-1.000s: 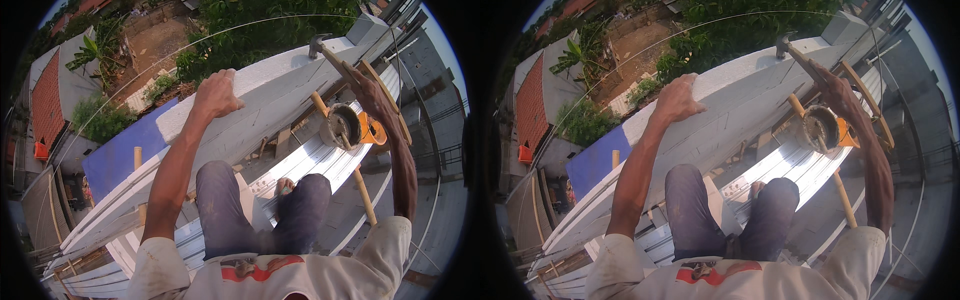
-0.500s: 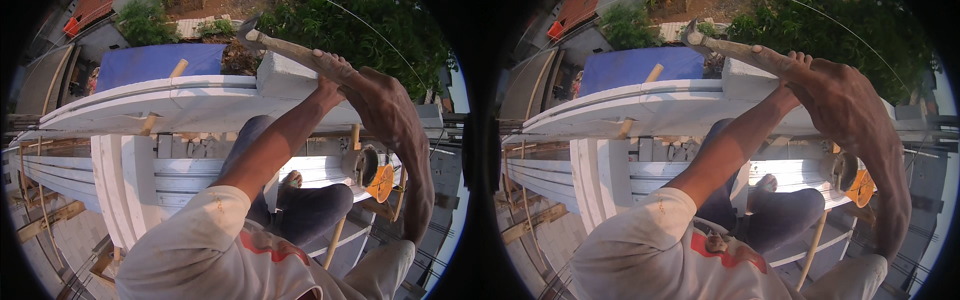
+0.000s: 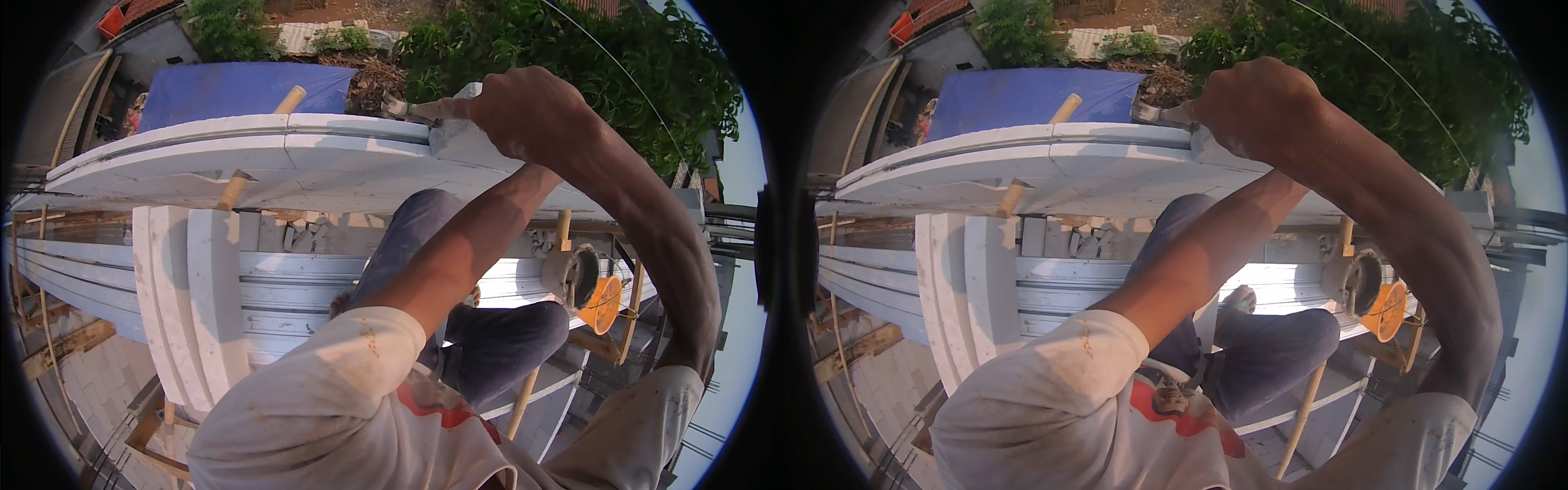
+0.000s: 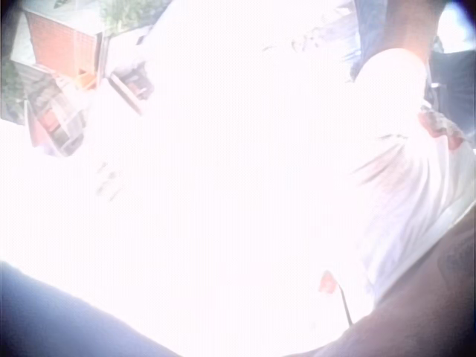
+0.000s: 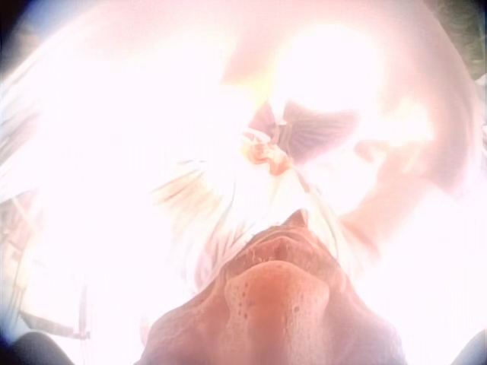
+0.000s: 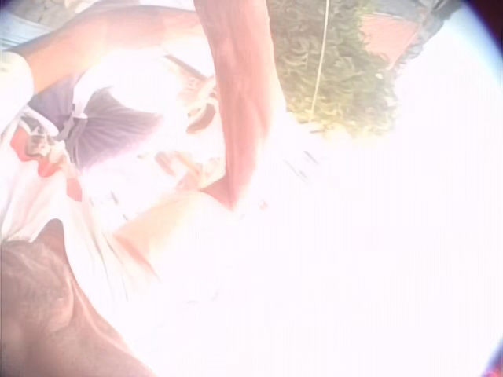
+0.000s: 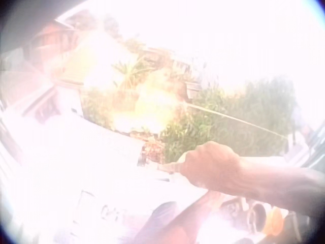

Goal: The person places a white concrete block onto a wall, aligns it, and taps it into position with a hammer. They then scoop mortar from a bucket with a trowel and apply it to the joints between the blocks, smoothing the surface.

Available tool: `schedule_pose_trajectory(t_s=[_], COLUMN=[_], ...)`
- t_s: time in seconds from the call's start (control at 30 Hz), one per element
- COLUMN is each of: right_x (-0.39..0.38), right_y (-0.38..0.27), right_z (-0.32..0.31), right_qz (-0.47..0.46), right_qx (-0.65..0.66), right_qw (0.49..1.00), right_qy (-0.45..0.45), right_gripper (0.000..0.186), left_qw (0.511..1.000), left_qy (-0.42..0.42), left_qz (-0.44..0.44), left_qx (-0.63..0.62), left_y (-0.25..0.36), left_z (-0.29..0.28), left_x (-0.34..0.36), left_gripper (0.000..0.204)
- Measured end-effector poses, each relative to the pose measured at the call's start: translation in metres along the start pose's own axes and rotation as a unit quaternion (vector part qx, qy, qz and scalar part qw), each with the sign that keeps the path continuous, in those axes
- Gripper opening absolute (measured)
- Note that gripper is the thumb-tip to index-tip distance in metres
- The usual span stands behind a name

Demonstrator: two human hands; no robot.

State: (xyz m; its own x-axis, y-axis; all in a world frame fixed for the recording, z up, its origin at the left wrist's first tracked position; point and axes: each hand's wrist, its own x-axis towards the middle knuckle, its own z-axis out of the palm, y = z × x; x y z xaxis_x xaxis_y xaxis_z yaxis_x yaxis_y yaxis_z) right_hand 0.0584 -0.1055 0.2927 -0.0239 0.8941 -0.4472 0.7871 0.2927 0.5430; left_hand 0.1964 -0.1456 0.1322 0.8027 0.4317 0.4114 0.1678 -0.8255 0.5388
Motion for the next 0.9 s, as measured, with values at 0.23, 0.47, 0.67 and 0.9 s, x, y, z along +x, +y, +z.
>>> schedule_pose_trajectory(t_s=[0.23,0.47,0.67,0.9], right_x=[-0.015,-0.007,-0.074,-0.174], right_y=[0.0,-0.001,0.033,0.008], right_z=[-0.029,-0.011,0.013,0.099], right_qz=[-0.025,-0.04,-0.007,0.292], right_qx=[0.013,0.032,0.216,0.48], right_qw=[0.998,0.996,0.962,0.792], right_qy=[0.048,0.074,0.166,0.239], right_gripper=[0.047,0.063,0.059,0.046], left_qw=[1.0,1.0,1.0,0.998], left_qy=[0.001,-0.015,-0.009,-0.017], left_qz=[-0.009,-0.017,0.024,0.048], left_qx=[-0.002,0.009,-0.018,0.03], left_y=[-0.01,-0.024,0.006,-0.011], left_z=[-0.002,0.0,0.005,-0.008], left_x=[-0.001,-0.016,-0.008,0.0], left_gripper=[0.03,0.03,0.029,0.029])
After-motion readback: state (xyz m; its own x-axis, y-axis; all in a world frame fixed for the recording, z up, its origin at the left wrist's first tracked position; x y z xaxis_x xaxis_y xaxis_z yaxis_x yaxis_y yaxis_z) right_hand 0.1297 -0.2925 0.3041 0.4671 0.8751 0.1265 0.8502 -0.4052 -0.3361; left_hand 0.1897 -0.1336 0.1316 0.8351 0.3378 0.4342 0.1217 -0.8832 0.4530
